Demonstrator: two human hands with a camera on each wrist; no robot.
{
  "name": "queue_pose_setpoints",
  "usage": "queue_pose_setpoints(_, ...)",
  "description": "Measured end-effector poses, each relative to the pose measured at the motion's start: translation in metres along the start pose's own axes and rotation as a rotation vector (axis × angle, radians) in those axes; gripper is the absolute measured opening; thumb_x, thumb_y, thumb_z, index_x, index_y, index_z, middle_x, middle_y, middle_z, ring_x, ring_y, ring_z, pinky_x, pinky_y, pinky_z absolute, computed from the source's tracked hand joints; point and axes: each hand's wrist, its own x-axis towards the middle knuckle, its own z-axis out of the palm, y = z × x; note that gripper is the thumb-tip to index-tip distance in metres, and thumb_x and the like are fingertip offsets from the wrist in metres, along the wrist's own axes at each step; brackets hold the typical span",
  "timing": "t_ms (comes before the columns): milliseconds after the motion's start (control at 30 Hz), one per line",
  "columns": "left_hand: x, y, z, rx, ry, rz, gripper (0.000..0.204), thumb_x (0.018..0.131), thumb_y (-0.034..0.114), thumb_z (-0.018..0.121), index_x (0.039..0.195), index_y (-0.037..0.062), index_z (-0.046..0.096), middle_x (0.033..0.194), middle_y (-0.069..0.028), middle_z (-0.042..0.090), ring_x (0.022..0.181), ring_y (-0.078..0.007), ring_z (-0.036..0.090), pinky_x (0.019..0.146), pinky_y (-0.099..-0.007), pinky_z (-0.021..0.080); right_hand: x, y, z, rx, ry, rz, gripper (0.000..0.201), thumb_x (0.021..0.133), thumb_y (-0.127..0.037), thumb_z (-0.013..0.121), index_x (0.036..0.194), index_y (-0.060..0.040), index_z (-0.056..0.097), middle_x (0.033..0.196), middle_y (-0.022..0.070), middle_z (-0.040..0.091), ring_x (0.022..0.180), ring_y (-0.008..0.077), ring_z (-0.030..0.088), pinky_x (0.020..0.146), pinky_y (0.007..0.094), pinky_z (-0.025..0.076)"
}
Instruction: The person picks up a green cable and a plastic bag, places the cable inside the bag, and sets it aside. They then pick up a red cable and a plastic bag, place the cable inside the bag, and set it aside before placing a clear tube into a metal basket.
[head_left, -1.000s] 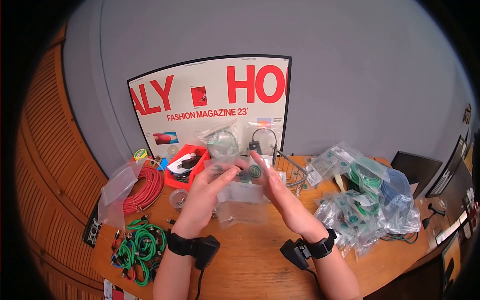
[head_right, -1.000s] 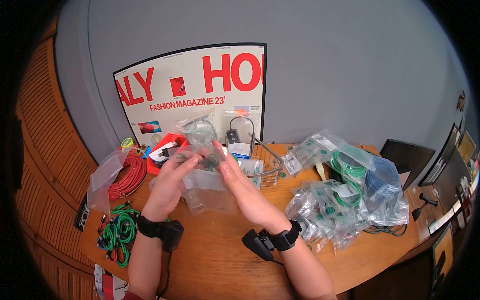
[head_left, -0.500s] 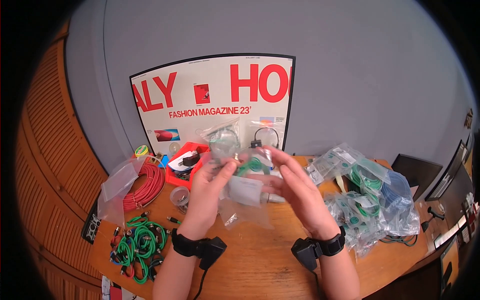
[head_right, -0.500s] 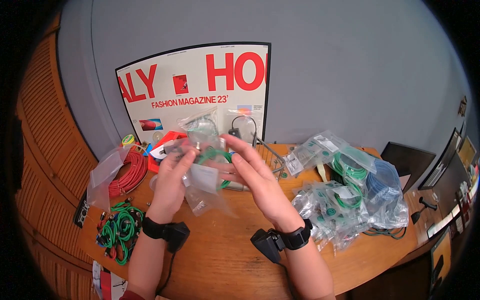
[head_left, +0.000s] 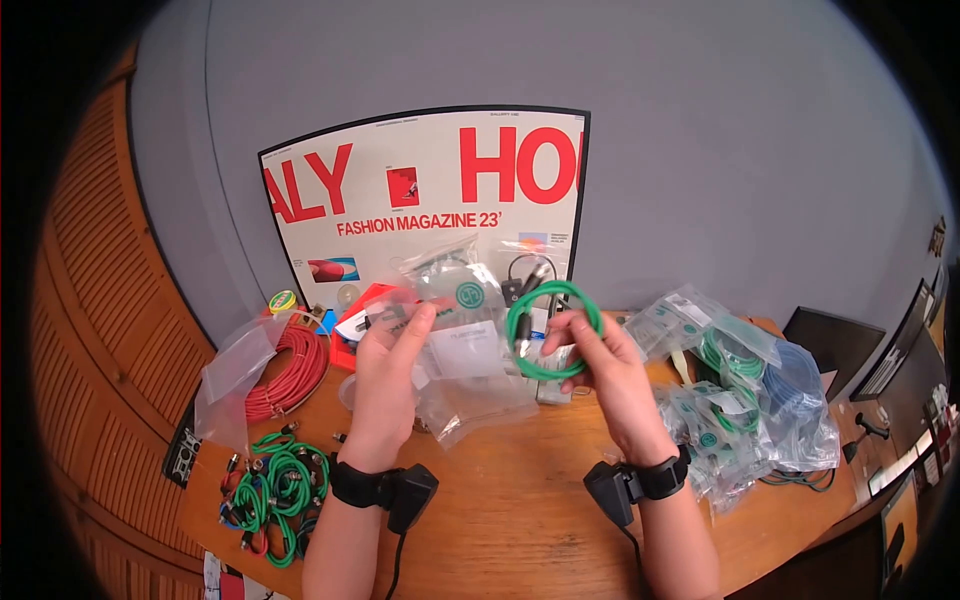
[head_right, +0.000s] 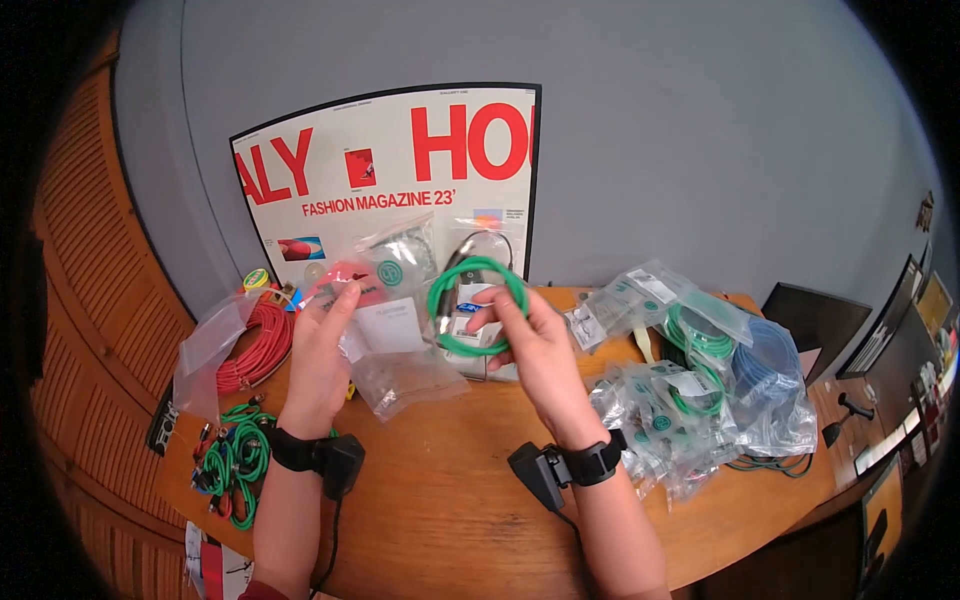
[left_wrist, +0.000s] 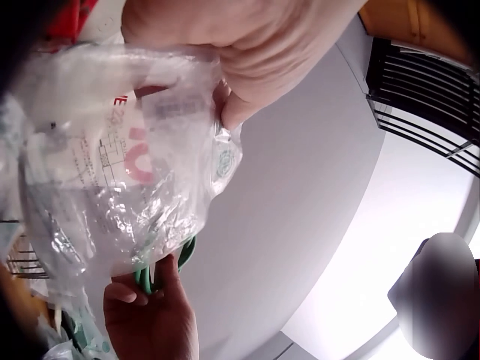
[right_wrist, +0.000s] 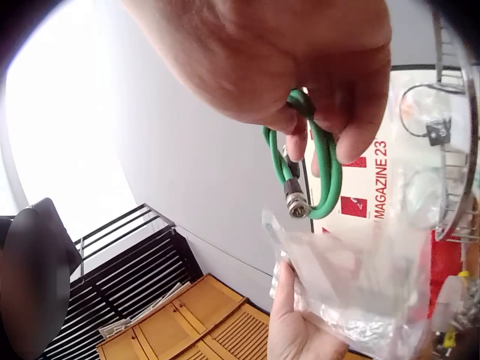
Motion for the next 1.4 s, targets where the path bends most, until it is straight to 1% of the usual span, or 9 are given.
queue_pose_setpoints(67, 0.002, 0.001, -0.002, 0.006, 0.029, 0.030, 0.023, 0.094, 0.017, 0.059, 0.109, 0.0003, 0.062, 0.109, -0.0065, 0.065, 0.103, -0.0132, 0.058, 0.091, -0.0297, 0.044, 0.000, -0.004, -0.003, 0.047, 0.132, -0.035, 0.027, 0.102, -0.028, 0.042, 0.110, -0.0096, 0.060, 0.091, 0.0011, 0.064, 0.076, 0.0060, 0.057, 0.057, 0.0197, 0.046)
queue_pose_setpoints(233, 0.005, -0.003, -0.007, -0.073, 0.067, 0.030, 0.024, 0.094, 0.017, 0.059, 0.113, 0.0017, 0.056, 0.108, -0.0063, 0.063, 0.104, -0.0145, 0.059, 0.090, -0.0300, 0.045, -0.001, -0.009, -0.008, 0.102, 0.164, -0.071, 0.028, 0.102, -0.027, 0.040, 0.113, -0.0093, 0.059, 0.092, 0.0023, 0.063, 0.082, 0.0072, 0.058, 0.063, 0.0232, 0.053)
queue_pose_setpoints(433, -0.004, 0.004, 0.005, -0.209, 0.024, -0.146, 0.028, 0.094, 0.021, 0.059, 0.114, 0.0014, 0.055, 0.110, -0.0078, 0.063, 0.104, -0.0167, 0.059, 0.089, -0.0314, 0.046, -0.002, -0.008, -0.002, 0.097, 0.166, 0.000, 0.026, 0.102, -0.025, 0.043, 0.112, -0.0095, 0.061, 0.095, 0.0012, 0.061, 0.084, 0.0076, 0.058, 0.066, 0.0238, 0.054)
queue_pose_setpoints(667, -0.001, -0.009, 0.002, -0.119, 0.024, -0.093, 0.029, 0.094, 0.021, 0.058, 0.113, 0.0007, 0.053, 0.110, -0.0147, 0.065, 0.100, -0.0180, 0.061, 0.086, -0.0319, 0.049, -0.001, 0.001, 0.010, 0.044, 0.093, 0.026, 0.025, 0.101, -0.026, 0.046, 0.106, -0.0083, 0.063, 0.094, -0.0011, 0.061, 0.086, 0.0071, 0.059, 0.069, 0.0245, 0.053)
queue_pose_setpoints(833, 0.000, -0.006, 0.004, -0.162, 0.075, -0.125, 0.025, 0.095, 0.020, 0.058, 0.110, 0.0008, 0.053, 0.109, -0.0156, 0.065, 0.100, -0.0190, 0.062, 0.087, -0.0327, 0.049, -0.003, 0.008, 0.017, 0.007, -0.095, 0.015, 0.018, 0.092, -0.022, 0.063, 0.098, -0.0050, 0.062, 0.080, -0.0049, 0.057, 0.070, 0.0018, 0.049, 0.061, 0.0184, 0.042)
queue_pose_setpoints(1000, -0.004, -0.008, 0.009, -0.156, 0.013, -0.159, 0.024, 0.094, 0.018, 0.059, 0.111, 0.0014, 0.053, 0.109, -0.0146, 0.065, 0.100, -0.0186, 0.062, 0.087, -0.0328, 0.049, -0.004, 0.012, 0.020, -0.161, -0.070, -0.008, 0.024, 0.083, -0.021, 0.074, 0.093, -0.0026, 0.062, 0.075, -0.0066, 0.052, 0.061, 0.0018, 0.039, 0.054, 0.0191, 0.033)
queue_pose_setpoints(1100, -0.006, -0.008, 0.013, -0.119, -0.008, -0.118, 0.025, 0.093, 0.015, 0.060, 0.113, 0.0017, 0.052, 0.109, -0.0121, 0.064, 0.100, -0.0175, 0.061, 0.087, -0.0316, 0.048, -0.002, 0.014, 0.015, -0.210, -0.080, -0.061, 0.021, 0.084, -0.019, 0.073, 0.091, -0.0019, 0.063, 0.072, -0.0064, 0.054, 0.062, 0.0011, 0.043, 0.055, 0.0184, 0.036)
queue_pose_setpoints(1167, -0.007, -0.008, 0.016, -0.090, -0.015, -0.079, 0.026, 0.092, 0.013, 0.061, 0.114, 0.0018, 0.052, 0.108, -0.0107, 0.064, 0.100, -0.0169, 0.061, 0.087, -0.0305, 0.048, -0.003, 0.009, 0.015, -0.028, 0.042, -0.010, 0.018, 0.086, -0.018, 0.072, 0.091, -0.0018, 0.065, 0.070, -0.0061, 0.056, 0.063, 0.0011, 0.049, 0.057, 0.0181, 0.039)
queue_pose_setpoints(1400, -0.011, -0.011, 0.020, 0.118, -0.199, -0.167, 0.030, 0.088, 0.007, 0.065, 0.115, 0.0005, 0.055, 0.102, -0.0065, 0.066, 0.089, -0.0119, 0.063, 0.076, -0.0271, 0.051, -0.002, 0.003, 0.017, 0.026, 0.090, -0.008, 0.022, 0.088, -0.020, 0.069, 0.101, -0.0021, 0.065, 0.081, -0.0025, 0.061, 0.071, 0.0025, 0.054, 0.066, 0.0187, 0.047)
